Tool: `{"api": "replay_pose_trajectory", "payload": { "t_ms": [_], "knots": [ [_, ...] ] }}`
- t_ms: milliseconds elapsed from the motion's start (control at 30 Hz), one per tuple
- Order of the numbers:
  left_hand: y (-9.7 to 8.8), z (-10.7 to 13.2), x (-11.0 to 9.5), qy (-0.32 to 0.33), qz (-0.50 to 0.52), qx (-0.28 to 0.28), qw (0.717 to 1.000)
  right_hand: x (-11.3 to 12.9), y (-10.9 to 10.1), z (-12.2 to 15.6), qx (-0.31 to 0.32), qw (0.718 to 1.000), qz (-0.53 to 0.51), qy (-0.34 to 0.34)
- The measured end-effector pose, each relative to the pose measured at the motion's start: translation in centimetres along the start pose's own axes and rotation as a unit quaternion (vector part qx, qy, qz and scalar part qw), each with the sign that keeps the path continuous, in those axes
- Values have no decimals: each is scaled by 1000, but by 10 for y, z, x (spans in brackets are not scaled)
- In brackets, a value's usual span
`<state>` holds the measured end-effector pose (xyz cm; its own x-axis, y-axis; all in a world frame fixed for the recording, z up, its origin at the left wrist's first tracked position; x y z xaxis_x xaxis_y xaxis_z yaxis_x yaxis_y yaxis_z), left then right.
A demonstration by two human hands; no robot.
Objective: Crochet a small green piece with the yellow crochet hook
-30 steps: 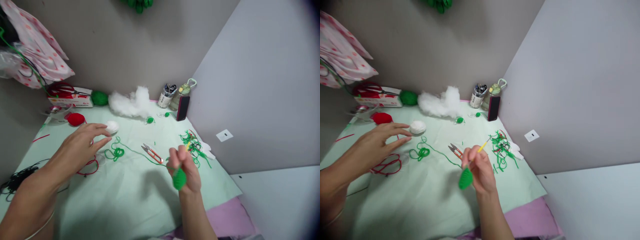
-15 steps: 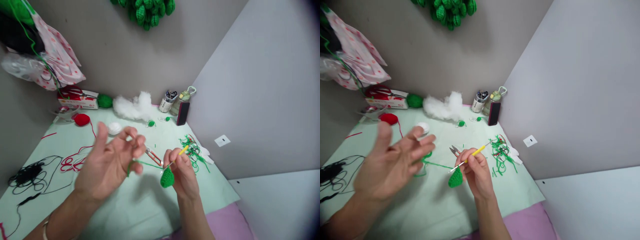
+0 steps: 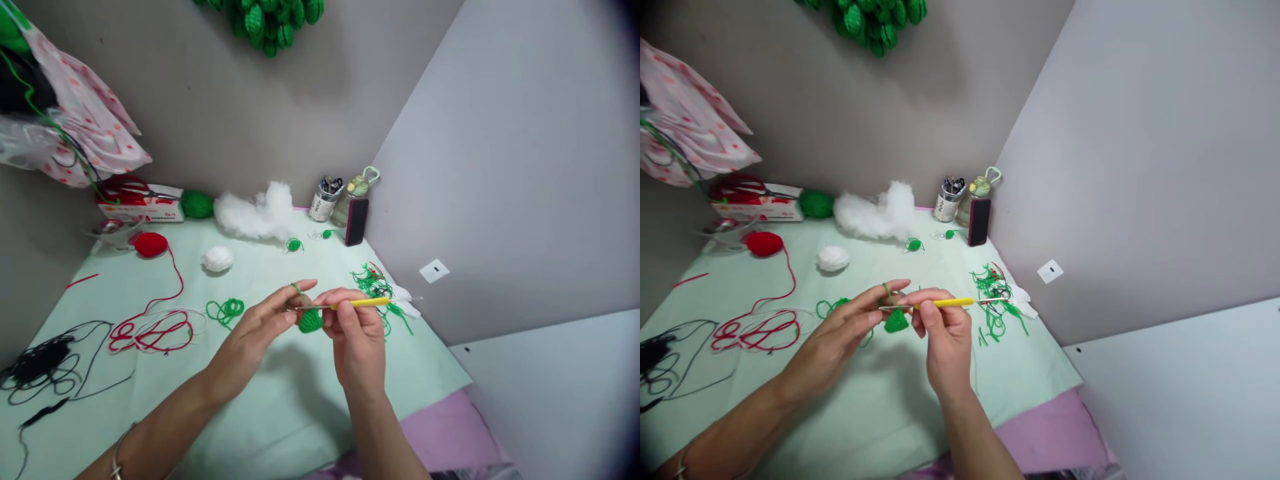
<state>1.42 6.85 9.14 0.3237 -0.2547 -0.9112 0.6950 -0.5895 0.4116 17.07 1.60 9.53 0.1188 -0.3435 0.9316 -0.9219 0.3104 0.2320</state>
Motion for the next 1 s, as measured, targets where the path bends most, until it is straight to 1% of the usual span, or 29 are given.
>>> {"api": "replay_pose_trajectory", "payload": {
  "t_ms": [100, 200, 267, 400, 567, 733, 867, 1000],
  "knots": [
    [0, -1, 0, -13, 67, -8, 998, -5, -2, -1, 8, 1000, 29, -8],
    [-5, -2, 2, -20, 88, 1, 996, -9, 1, -5, 6, 1000, 15, 3],
    [-9, -3, 3, -27, 85, -1, 996, -10, 4, -8, 3, 1000, -9, 16],
    [-16, -6, -1, -23, 80, -27, 996, -12, 11, -15, 8, 999, -41, 32],
    [-22, -7, -8, -13, 70, -72, 995, -14, 14, -21, 12, 999, -19, 26],
    [-25, -9, -7, 4, 39, -88, 995, -17, 11, -24, 33, 999, 13, 19],
    [-26, -8, -7, 11, -6, -100, 995, -18, 9, -24, 47, 998, 42, -11],
    [-25, -7, -9, 32, -73, -126, 989, -14, 10, -21, 45, 990, 111, -76]
  ]
}}
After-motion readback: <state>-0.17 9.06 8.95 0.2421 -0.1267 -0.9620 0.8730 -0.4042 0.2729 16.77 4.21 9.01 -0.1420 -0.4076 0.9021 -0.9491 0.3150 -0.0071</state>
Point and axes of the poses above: each hand's wrist, its own z-axis away from the middle knuckle, its own y-axis out of the palm, x = y × z, the point moved 1 cm from there along -z, towards the middle knuckle, and after that the axes turned 7 degrees about z, right-handed, at the moved point
